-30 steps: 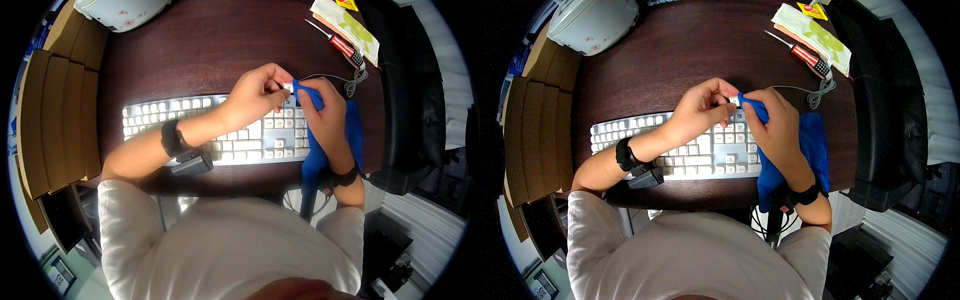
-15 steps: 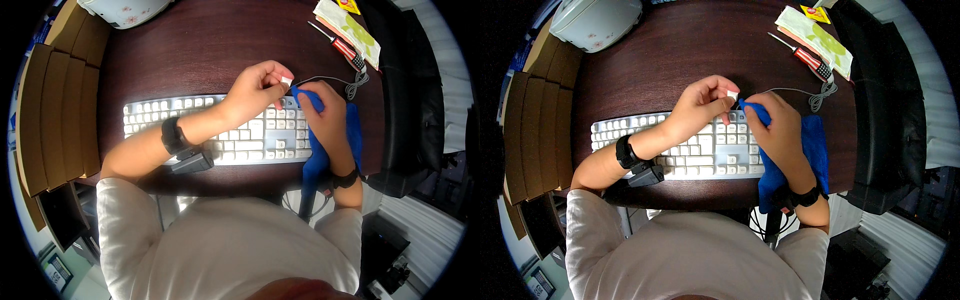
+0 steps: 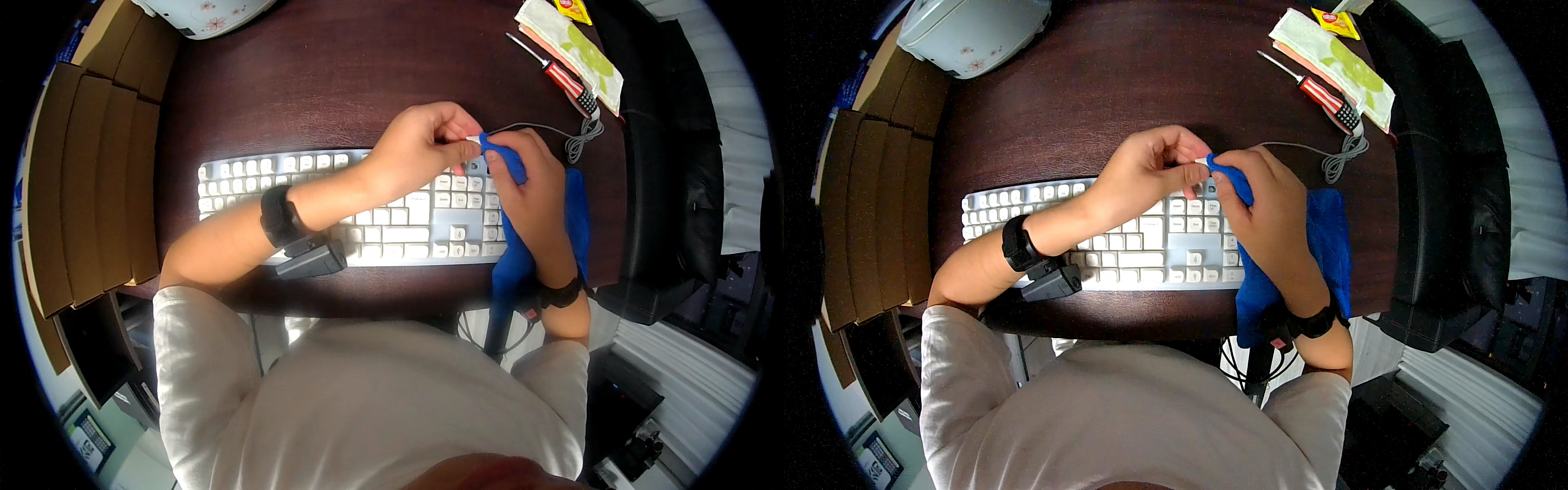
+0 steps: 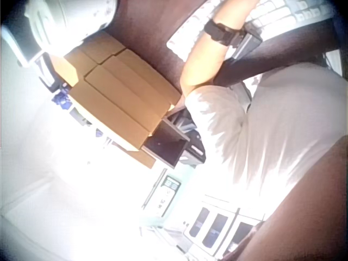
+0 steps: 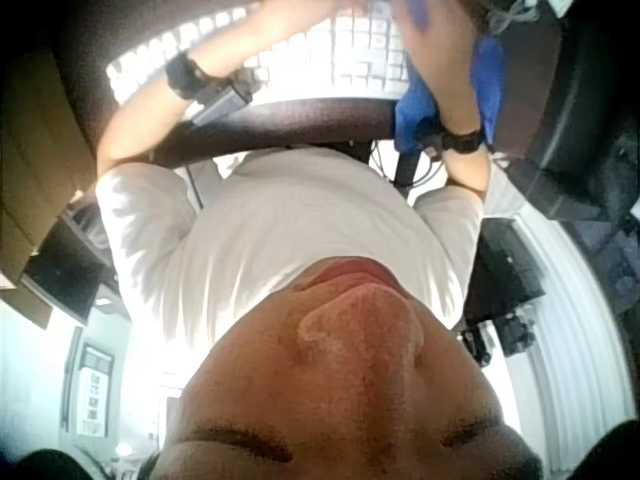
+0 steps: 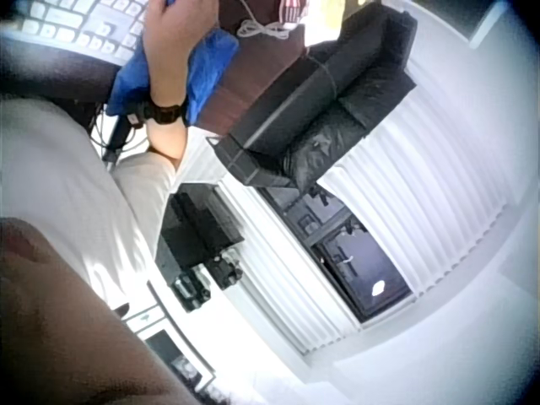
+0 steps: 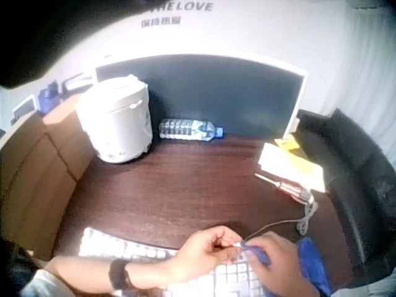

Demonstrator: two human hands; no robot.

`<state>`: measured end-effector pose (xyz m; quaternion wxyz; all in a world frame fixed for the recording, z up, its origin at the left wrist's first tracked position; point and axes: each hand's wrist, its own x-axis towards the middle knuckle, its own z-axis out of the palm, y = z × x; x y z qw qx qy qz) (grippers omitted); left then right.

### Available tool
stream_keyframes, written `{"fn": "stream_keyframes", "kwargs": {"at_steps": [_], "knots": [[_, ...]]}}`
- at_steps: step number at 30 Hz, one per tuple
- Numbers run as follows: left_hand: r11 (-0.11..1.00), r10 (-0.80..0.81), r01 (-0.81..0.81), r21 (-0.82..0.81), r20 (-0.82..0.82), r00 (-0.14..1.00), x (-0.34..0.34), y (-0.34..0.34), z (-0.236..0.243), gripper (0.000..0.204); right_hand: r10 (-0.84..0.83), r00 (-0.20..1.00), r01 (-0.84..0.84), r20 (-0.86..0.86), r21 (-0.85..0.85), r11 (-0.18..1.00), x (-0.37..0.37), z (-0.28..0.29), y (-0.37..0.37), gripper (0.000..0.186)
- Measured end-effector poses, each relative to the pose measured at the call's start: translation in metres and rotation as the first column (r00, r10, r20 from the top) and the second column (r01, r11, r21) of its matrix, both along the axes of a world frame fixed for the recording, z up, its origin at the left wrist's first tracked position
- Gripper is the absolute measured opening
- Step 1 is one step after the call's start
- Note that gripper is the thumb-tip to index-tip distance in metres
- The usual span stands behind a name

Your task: The person cleans a white computer keyboard by wiping the keys with a blue cloth and using a screwdriver to remove individual keycaps. The removed keycaps are placed on the table.

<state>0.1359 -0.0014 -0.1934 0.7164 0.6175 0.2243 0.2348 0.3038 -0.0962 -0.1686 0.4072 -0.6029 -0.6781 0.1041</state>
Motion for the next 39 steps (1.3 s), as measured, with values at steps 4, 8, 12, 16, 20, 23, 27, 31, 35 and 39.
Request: {"fn": "stream_keyframes", "kwargs": {"at_steps": [4, 8, 12, 16, 20, 23, 27, 31, 35, 39], "knots": [[0.998, 0.039, -0.038, -0.05, 0.011, 0.999, -0.001, 0.001, -0.001, 0.016, 0.066, 0.997, -0.064, 0.034, -0.055, 0.996, 0.002, 0.001, -0.001, 0.011], [0.995, 0.095, -0.091, -0.046, 0.088, 0.992, 0.0, 0.001, -0.005, 0.017, 0.09, 0.988, -0.078, 0.125, -0.099, 0.992, 0.0, 0.002, -0.001, 0.01], [0.993, 0.119, -0.118, -0.023, 0.079, 0.99, 0.0, -0.001, -0.003, 0.017, -0.041, 0.999, 0.039, -0.022, -0.085, 0.996, 0.002, 0.0, -0.001, 0.01], [0.994, 0.073, -0.065, -0.089, 0.091, 0.993, -0.001, -0.001, -0.003, 0.02, -0.117, 0.992, 0.116, -0.053, -0.02, 0.993, 0.004, 0.001, -0.001, 0.012], [0.999, 0.043, -0.042, -0.025, 0.052, 0.998, -0.002, -0.001, -0.002, 0.021, -0.066, 0.997, 0.067, -0.035, 0.017, 0.998, 0.004, 0.003, -0.002, 0.012], [0.998, 0.019, -0.019, 0.06, 0.01, 1.0, 0.0, -0.001, -0.004, 0.02, -0.015, 1.0, 0.015, 0.01, 0.016, 1.0, 0.0, 0.006, -0.004, 0.013], [0.996, 0.003, -0.001, 0.085, -0.017, 1.0, 0.002, -0.002, -0.006, 0.024, 0.031, 0.993, -0.034, 0.112, 0.025, 0.999, 0.0, 0.004, -0.003, 0.015], [0.979, 0.073, -0.082, 0.187, 0.051, 0.996, 0.004, -0.005, -0.008, 0.034, 0.037, 0.979, -0.051, 0.203, 0.064, 0.997, 0.0, 0.0, -0.003, 0.017], [0.971, 0.078, -0.084, 0.222, 0.035, 0.996, 0.004, -0.008, -0.003, 0.038, 0.042, 0.962, -0.067, 0.271, 0.087, 0.994, -0.001, 0.001, -0.003, 0.02], [0.96, 0.096, -0.084, 0.265, -0.035, 0.995, 0.002, -0.01, 0.004, 0.039, 0.037, 0.954, -0.061, 0.297, 0.072, 0.996, -0.001, 0.001, -0.002, 0.021]]}}
